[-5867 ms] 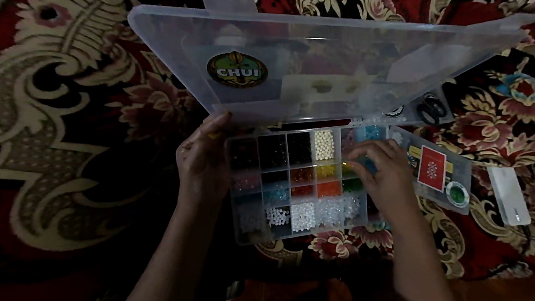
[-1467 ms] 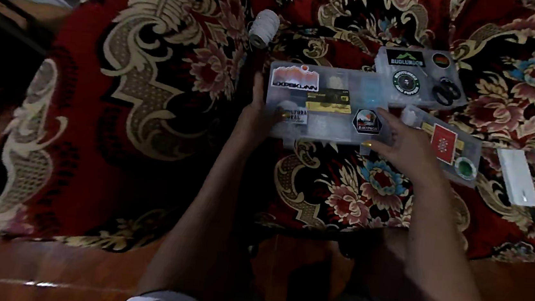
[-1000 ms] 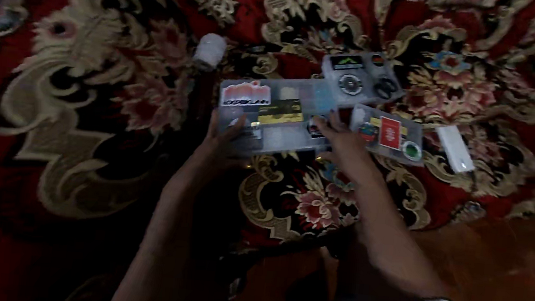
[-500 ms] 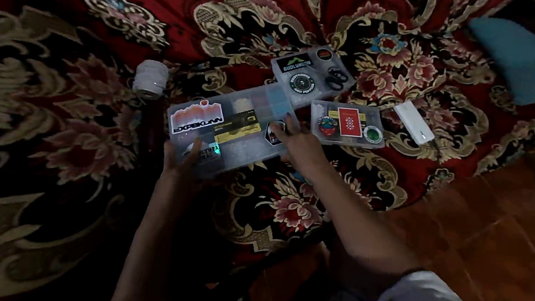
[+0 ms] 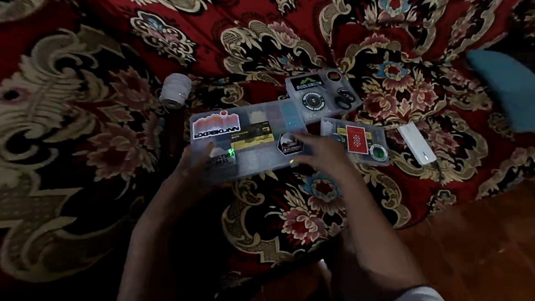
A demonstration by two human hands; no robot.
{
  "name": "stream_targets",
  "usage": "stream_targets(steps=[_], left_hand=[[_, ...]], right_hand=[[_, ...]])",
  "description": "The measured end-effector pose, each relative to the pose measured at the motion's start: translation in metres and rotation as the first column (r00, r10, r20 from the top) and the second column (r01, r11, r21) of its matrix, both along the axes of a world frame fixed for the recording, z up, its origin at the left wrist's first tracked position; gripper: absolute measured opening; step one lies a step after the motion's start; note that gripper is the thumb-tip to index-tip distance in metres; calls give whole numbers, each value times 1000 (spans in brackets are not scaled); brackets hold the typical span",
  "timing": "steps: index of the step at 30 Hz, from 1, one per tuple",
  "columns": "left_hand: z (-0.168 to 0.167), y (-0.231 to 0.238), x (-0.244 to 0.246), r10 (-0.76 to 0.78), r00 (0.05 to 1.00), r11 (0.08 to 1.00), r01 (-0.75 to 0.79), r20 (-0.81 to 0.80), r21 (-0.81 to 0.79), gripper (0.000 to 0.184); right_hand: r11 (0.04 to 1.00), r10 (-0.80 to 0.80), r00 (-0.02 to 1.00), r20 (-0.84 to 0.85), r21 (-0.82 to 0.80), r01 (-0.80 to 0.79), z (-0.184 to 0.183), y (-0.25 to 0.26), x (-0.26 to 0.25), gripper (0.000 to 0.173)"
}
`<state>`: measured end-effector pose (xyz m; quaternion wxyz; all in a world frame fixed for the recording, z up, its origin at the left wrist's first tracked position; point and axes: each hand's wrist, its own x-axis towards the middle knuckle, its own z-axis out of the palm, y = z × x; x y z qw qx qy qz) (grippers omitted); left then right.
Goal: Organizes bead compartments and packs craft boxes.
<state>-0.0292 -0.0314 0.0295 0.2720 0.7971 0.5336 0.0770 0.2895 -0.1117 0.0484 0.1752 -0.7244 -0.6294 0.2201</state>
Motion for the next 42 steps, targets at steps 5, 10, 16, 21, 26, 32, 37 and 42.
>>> stream_targets(steps=[5,10,16,21,26,32,37,42], left_hand=[[7,10,-4,241,935,942,-290,259,170,59],[8,3,18,247,838,914,-368,487,170,34],[-6,-2,29,80,751,908,-326,655,263,26],[-5,-7,39,47,787,913,-283,615,294,23],[-4,-8,42,42,777,959,-207,628,193,22],[2,-13,51,155,522,973,64,839,-220,26],[3,-30,70,332,389,820,331,859,-467,53],[2,-35,75,418,303,849,205,857,-486,39]], right_hand=[[898,-382,923,33,247,363,8,7,61,30],[908,-373,915,150,259,328,-1,44,88,46],[980,-114,909,401,-106,170,3,77,115,81],[974,-68,897,437,-165,154,11,84,115,74],[965,-82,875,478,-182,191,11,88,113,55],[936,-341,928,-146,40,350,29,61,62,37],[966,-259,562,-786,-201,163,32,12,-56,23],[986,-146,641,-754,-162,35,35,0,-81,29]])
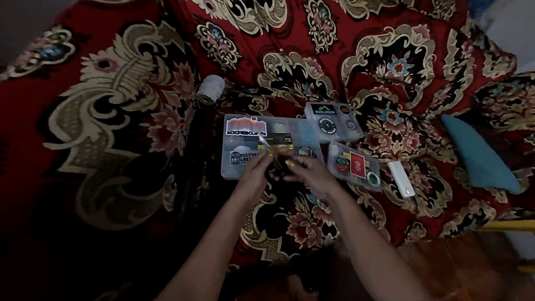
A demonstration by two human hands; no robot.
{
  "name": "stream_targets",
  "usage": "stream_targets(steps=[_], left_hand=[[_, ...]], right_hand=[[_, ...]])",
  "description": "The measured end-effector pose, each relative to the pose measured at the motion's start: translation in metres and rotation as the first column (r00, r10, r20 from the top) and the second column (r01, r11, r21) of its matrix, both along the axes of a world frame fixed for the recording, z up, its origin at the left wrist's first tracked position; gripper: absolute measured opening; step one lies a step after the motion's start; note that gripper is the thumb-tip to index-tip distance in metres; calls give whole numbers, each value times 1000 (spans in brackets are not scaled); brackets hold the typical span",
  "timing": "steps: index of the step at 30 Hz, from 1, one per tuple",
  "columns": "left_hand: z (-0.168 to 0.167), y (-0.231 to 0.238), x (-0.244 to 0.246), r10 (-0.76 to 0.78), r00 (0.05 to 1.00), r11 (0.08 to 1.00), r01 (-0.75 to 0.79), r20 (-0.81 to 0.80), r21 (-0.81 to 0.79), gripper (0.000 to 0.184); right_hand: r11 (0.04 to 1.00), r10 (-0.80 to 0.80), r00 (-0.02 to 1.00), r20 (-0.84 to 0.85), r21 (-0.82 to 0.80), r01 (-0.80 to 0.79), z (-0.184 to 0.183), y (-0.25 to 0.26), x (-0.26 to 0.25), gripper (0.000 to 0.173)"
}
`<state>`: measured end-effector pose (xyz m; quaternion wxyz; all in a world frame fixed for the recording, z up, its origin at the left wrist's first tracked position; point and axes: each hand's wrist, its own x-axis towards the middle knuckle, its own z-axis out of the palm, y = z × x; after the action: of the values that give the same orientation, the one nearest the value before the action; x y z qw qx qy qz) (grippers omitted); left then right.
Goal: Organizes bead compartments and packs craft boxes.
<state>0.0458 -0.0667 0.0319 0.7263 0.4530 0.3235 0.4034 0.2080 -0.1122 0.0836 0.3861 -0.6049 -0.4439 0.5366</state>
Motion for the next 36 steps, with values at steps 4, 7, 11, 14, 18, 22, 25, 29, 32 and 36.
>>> stream_targets(steps=[4,7,11,14,18,22,25,29,32,36], left_hand=[[5,14,-15,216,976,974,-216,-1,-68,37],[6,27,-30,407,913,910,-407,-15,-80,34],[8,34,-39,558,830,815,-551,-15,-179,28],[10,36,-42,576,818,790,-557,-3,-254,26],[11,37,-41,575,818,779,-551,-10,-298,25],[10,37,-39,560,828,789,-544,-29,-284,26],[11,35,-39,550,834,802,-542,-45,-250,25],[9,37,-48,544,830,813,-558,-125,-169,27],[7,40,-56,548,814,813,-573,-191,-106,40],[8,44,-61,536,812,813,-570,-230,-119,34]], right_hand=[[841,-526,850,-17,137,523,5,22,67,40],[599,-765,581,-277,24,801,-7,47,129,46],[575,-778,453,-434,-202,793,-26,64,167,45],[553,-812,451,-372,-238,799,-32,73,172,48],[452,-871,328,-366,-334,827,-36,87,180,61],[574,-816,497,-296,-317,755,-31,98,175,75],[611,-789,547,-279,-271,744,-31,104,161,66],[601,-778,549,-306,-105,792,-44,100,156,54],[554,-778,510,-367,-19,832,-40,87,141,57],[546,-781,504,-370,-10,838,-20,51,97,55]])
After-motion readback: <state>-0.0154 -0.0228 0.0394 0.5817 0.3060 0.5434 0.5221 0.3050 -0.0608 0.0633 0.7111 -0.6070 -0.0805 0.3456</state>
